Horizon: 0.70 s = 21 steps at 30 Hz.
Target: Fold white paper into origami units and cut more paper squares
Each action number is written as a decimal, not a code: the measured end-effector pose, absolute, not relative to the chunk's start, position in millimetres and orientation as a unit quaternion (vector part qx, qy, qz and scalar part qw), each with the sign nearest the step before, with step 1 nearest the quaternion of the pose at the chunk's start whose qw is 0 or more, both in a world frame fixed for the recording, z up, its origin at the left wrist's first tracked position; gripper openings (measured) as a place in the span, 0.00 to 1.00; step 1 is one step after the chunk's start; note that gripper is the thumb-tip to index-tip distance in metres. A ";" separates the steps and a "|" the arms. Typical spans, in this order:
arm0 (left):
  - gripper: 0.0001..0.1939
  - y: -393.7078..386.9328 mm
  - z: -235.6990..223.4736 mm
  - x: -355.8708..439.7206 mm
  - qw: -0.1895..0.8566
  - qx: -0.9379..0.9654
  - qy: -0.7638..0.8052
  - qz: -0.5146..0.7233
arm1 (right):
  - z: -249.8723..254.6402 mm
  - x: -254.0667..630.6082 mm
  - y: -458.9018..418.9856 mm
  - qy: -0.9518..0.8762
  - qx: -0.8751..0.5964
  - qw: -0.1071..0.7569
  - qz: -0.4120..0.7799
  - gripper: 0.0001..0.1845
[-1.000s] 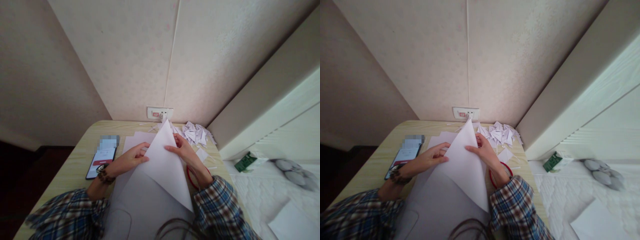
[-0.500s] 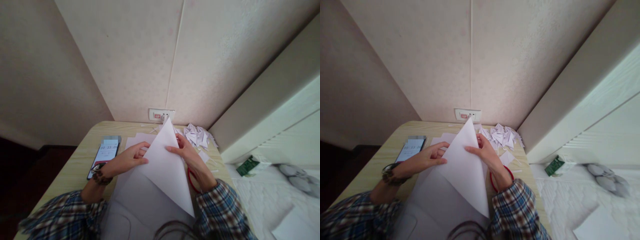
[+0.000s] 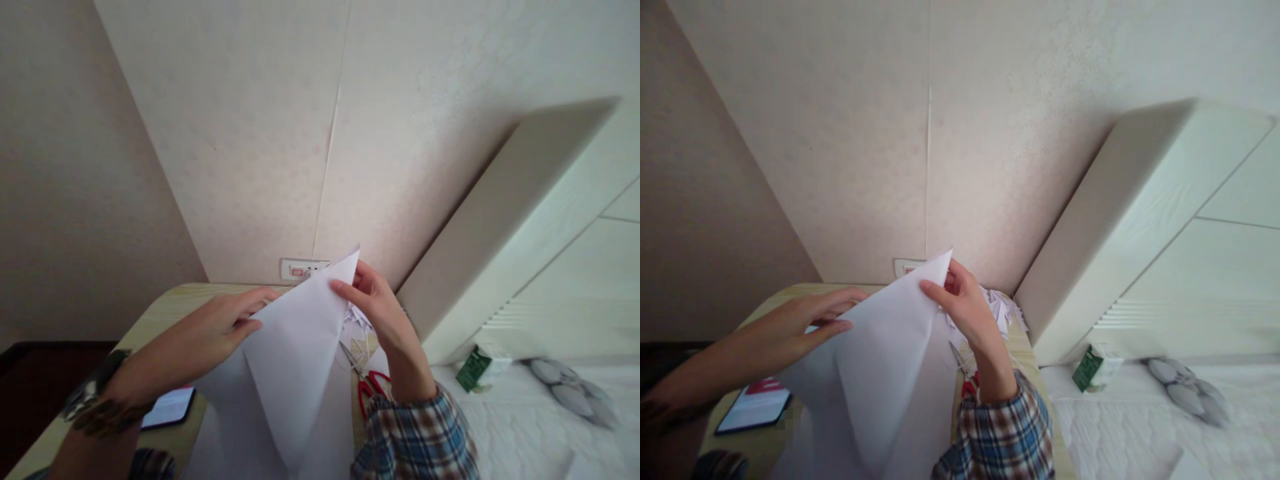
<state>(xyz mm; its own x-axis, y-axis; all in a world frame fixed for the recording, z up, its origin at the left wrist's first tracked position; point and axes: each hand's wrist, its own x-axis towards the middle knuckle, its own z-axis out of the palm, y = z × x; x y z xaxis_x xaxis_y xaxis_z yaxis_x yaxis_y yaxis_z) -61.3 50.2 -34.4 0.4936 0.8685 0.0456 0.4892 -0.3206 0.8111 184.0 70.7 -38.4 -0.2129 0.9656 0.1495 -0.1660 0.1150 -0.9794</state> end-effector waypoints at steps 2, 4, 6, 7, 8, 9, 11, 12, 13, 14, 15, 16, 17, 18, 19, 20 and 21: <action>0.17 47.3 -29.6 -63.4 0.303 0.799 0.454 0.251 | -35.5 184.1 66.1 -0.541 -0.370 0.515 0.553 0.13; 0.18 44.4 -27.1 -66.4 0.238 0.808 0.474 0.256 | -33.0 184.8 61.3 -0.541 -0.375 0.513 0.551 0.12; 0.18 41.9 -25.2 -69.9 0.213 0.800 0.494 0.265 | -30.6 185.5 57.0 -0.543 -0.382 0.511 0.547 0.12; 0.18 40.8 -23.9 -71.7 0.203 0.797 0.503 0.268 | -29.4 185.8 55.1 -0.544 -0.386 0.511 0.543 0.11; 0.19 39.8 -22.4 -73.3 0.193 0.794 0.510 0.270 | -28.4 186.0 53.3 -0.546 -0.390 0.511 0.537 0.11; 0.19 38.9 -20.6 -74.6 0.186 0.791 0.516 0.270 | -27.4 186.1 51.6 -0.548 -0.395 0.511 0.531 0.11; 0.20 37.2 -16.4 -75.9 0.176 0.788 0.525 0.271 | -25.8 186.2 48.3 -0.555 -0.408 0.510 0.516 0.10; 0.20 36.3 -14.3 -75.8 0.170 0.786 0.529 0.272 | -25.1 186.1 46.7 -0.558 -0.415 0.509 0.507 0.10; 0.21 35.5 -12.2 -75.2 0.164 0.784 0.533 0.273 | -24.5 186.0 45.1 -0.562 -0.422 0.508 0.499 0.09; 0.21 34.6 -10.2 -74.1 0.157 0.782 0.538 0.273 | -23.9 185.9 43.6 -0.566 -0.428 0.507 0.490 0.09; 0.22 33.7 -8.4 -72.7 0.150 0.781 0.543 0.270 | -23.2 185.8 42.2 -0.569 -0.432 0.506 0.483 0.08; 0.22 32.9 -6.7 -71.3 0.143 0.781 0.547 0.265 | -22.6 185.8 41.0 -0.574 -0.435 0.505 0.477 0.08; 0.23 32.2 -5.3 -70.1 0.140 0.782 0.550 0.258 | -22.0 186.0 40.0 -0.578 -0.436 0.503 0.472 0.08; 0.23 31.7 -4.4 -69.2 0.141 0.784 0.550 0.251 | -21.4 186.5 39.2 -0.582 -0.436 0.501 0.468 0.08; 0.24 31.3 -3.9 -68.7 0.149 0.787 0.547 0.244 | -20.8 187.2 38.7 -0.586 -0.436 0.499 0.466 0.08; 0.25 31.1 -4.2 -68.9 0.156 0.791 0.541 0.240 | -20.2 188.2 38.3 -0.590 -0.435 0.497 0.464 0.08; 0.26 31.1 -5.2 -69.5 0.162 0.795 0.534 0.238 | -19.6 189.4 38.0 -0.593 -0.435 0.494 0.463 0.09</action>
